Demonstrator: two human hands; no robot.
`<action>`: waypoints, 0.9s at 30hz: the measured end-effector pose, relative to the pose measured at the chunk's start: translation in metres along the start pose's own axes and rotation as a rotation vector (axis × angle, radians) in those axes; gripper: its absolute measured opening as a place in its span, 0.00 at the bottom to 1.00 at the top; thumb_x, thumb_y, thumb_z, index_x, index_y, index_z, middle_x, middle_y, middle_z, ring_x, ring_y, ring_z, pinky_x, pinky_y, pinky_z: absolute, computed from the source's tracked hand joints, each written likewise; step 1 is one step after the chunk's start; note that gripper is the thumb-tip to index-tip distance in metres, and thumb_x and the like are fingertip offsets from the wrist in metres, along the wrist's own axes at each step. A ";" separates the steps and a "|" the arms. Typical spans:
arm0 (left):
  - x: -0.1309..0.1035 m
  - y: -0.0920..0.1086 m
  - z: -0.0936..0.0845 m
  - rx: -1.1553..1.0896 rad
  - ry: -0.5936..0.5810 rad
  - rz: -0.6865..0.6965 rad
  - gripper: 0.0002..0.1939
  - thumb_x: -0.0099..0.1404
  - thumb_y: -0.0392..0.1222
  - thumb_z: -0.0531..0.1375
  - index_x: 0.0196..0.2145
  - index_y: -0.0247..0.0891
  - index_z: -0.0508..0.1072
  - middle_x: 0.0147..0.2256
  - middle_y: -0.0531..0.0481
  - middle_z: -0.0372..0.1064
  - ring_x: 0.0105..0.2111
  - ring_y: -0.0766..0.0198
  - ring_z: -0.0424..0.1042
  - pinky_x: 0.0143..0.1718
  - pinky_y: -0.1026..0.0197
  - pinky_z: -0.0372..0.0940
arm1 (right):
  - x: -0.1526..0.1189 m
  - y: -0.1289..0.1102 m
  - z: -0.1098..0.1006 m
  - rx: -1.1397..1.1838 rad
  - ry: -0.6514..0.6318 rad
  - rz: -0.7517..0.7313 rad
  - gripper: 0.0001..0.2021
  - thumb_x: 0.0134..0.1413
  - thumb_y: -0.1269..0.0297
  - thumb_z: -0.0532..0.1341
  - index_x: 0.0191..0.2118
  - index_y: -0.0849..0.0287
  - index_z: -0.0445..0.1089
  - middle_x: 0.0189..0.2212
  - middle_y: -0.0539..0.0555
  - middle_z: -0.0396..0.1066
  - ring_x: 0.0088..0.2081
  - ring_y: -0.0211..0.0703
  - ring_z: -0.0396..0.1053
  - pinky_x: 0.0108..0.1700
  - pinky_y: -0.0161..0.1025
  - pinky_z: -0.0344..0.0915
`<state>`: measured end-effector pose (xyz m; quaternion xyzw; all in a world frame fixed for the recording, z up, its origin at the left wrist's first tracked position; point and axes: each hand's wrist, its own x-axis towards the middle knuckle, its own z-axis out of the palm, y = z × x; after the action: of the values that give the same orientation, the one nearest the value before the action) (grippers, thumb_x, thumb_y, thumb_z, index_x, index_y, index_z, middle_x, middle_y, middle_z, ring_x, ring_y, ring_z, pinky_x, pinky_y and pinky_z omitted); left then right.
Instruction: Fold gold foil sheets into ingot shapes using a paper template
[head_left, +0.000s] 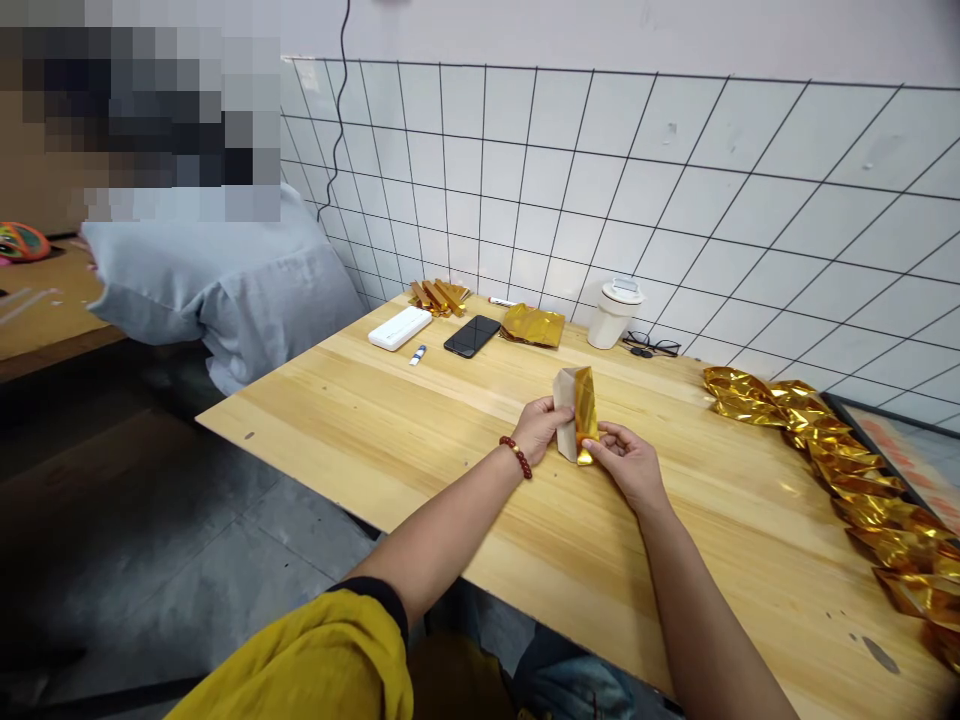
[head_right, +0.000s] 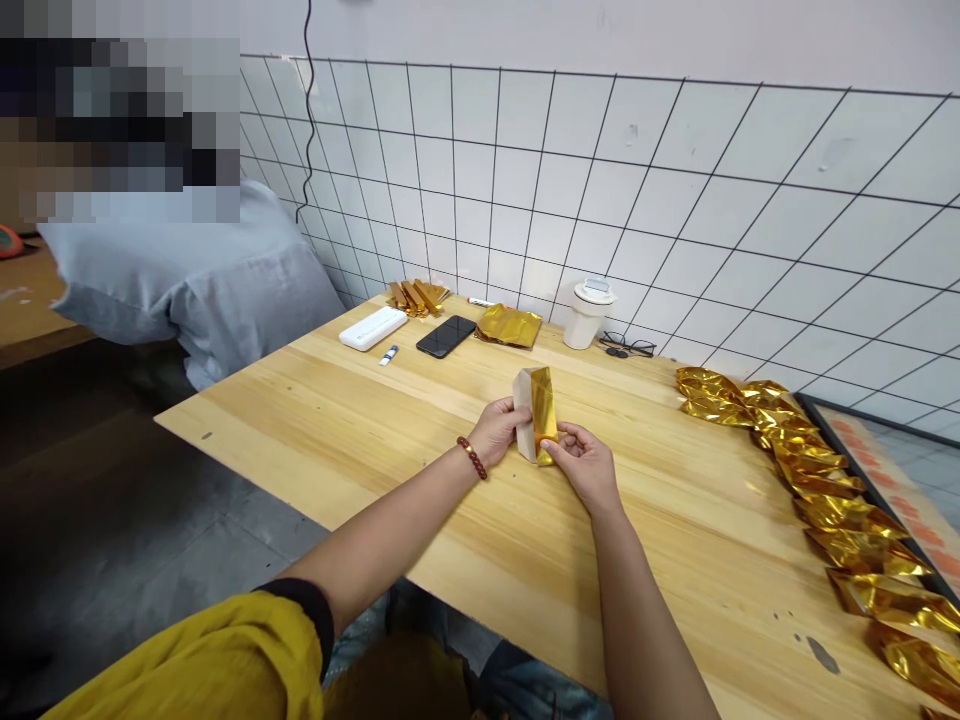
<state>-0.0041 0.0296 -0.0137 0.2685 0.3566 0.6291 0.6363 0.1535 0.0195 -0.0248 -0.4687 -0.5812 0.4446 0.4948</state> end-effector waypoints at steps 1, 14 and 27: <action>0.000 0.000 0.000 0.012 0.000 0.001 0.17 0.38 0.41 0.73 0.27 0.33 0.75 0.23 0.51 0.71 0.25 0.65 0.69 0.32 0.61 0.64 | 0.000 0.001 0.000 -0.027 0.003 -0.010 0.26 0.34 0.51 0.73 0.40 0.62 0.75 0.21 0.47 0.65 0.22 0.34 0.61 0.27 0.35 0.63; -0.005 0.006 0.002 0.004 -0.104 -0.089 0.21 0.39 0.47 0.73 0.29 0.32 0.75 0.26 0.49 0.72 0.28 0.64 0.70 0.36 0.59 0.64 | -0.003 0.003 -0.004 -0.210 -0.112 -0.034 0.18 0.44 0.47 0.67 0.27 0.61 0.73 0.16 0.45 0.58 0.20 0.33 0.51 0.23 0.34 0.49; -0.003 0.013 0.002 -0.161 0.006 0.032 0.20 0.41 0.47 0.74 0.28 0.33 0.74 0.26 0.50 0.73 0.26 0.66 0.69 0.35 0.62 0.63 | -0.006 -0.003 -0.006 -0.200 -0.201 -0.039 0.18 0.43 0.48 0.67 0.24 0.59 0.70 0.17 0.46 0.59 0.21 0.35 0.53 0.24 0.35 0.50</action>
<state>-0.0108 0.0273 -0.0017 0.2202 0.3027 0.6665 0.6447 0.1596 0.0136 -0.0223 -0.4575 -0.6781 0.4194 0.3937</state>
